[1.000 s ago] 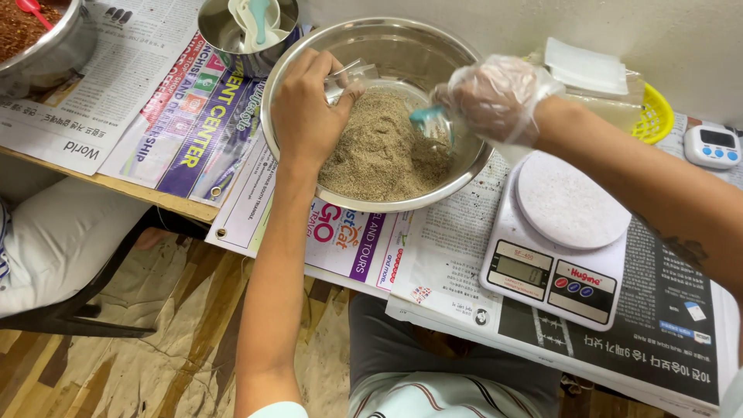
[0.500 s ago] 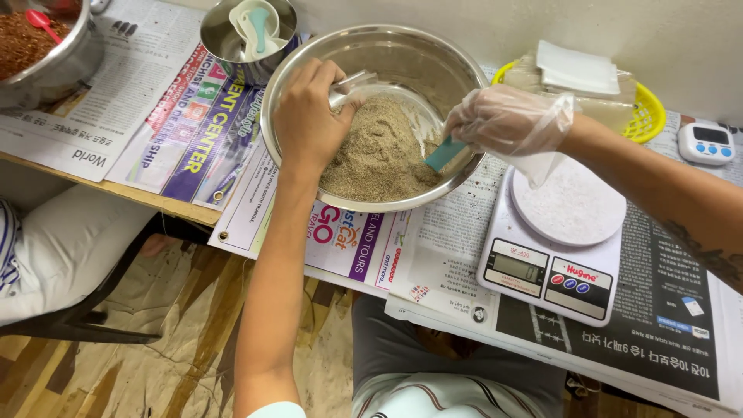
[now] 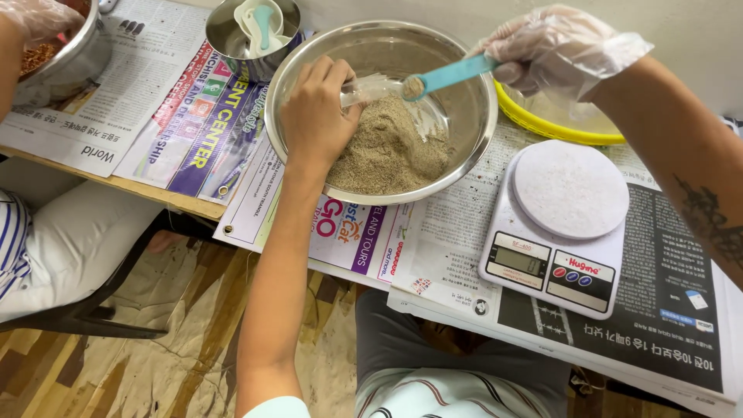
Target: Packaging and weighing powder into small plastic bags using a scoop and digital scale
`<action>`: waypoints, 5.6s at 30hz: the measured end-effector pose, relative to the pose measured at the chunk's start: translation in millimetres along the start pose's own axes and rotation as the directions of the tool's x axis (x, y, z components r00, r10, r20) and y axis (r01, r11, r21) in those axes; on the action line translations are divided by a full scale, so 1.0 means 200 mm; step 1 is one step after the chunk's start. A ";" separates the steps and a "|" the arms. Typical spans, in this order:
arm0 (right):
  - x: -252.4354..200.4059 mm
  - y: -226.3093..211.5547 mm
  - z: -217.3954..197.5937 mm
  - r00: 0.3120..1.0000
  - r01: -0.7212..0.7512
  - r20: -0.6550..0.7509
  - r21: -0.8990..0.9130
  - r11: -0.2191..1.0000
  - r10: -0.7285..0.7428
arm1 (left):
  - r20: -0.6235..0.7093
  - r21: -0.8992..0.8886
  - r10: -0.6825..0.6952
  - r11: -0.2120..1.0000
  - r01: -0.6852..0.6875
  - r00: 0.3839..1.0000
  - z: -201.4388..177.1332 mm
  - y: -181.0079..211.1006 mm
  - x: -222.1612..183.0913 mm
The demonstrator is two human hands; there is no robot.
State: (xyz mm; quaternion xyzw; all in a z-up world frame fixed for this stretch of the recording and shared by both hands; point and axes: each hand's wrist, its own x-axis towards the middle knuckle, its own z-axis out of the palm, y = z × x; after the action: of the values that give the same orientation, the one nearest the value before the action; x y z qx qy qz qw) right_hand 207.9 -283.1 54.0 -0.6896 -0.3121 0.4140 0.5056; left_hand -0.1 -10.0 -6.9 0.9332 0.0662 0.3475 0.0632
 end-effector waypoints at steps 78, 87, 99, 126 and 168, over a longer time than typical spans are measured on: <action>-0.26 -0.43 0.81 0.914 0.081 -0.156 -0.835 0.545 -0.375 | 0.132 -0.438 -0.014 0.896 0.071 0.991 0.01 -0.02 0.00; -0.33 -0.27 0.61 0.454 0.329 0.218 -0.942 -0.065 -0.864 | 0.153 -0.640 -0.192 0.728 0.245 0.969 -0.06 -0.04 0.00; -0.23 0.20 0.89 0.644 0.046 0.472 -0.809 -0.587 -0.601 | 0.538 -0.813 -0.179 -0.367 0.452 0.824 -0.17 0.03 0.03; -0.97 0.42 0.25 0.559 0.310 -0.602 -0.487 0.817 -0.571 | 0.197 -0.888 0.358 0.460 0.011 0.913 0.42 1.11 0.00; -0.94 0.63 0.27 0.583 -0.093 -0.430 -0.878 0.469 -0.689 | 0.037 -0.694 0.450 0.654 -0.301 0.892 0.44 1.11 -0.07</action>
State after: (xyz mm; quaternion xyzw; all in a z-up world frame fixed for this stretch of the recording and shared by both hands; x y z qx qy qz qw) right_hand 75.3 -456.1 -25.9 -0.8674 -0.3602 -0.2210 0.2628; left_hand 65.7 -237.2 -45.8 0.8700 -0.2660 0.2545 0.3279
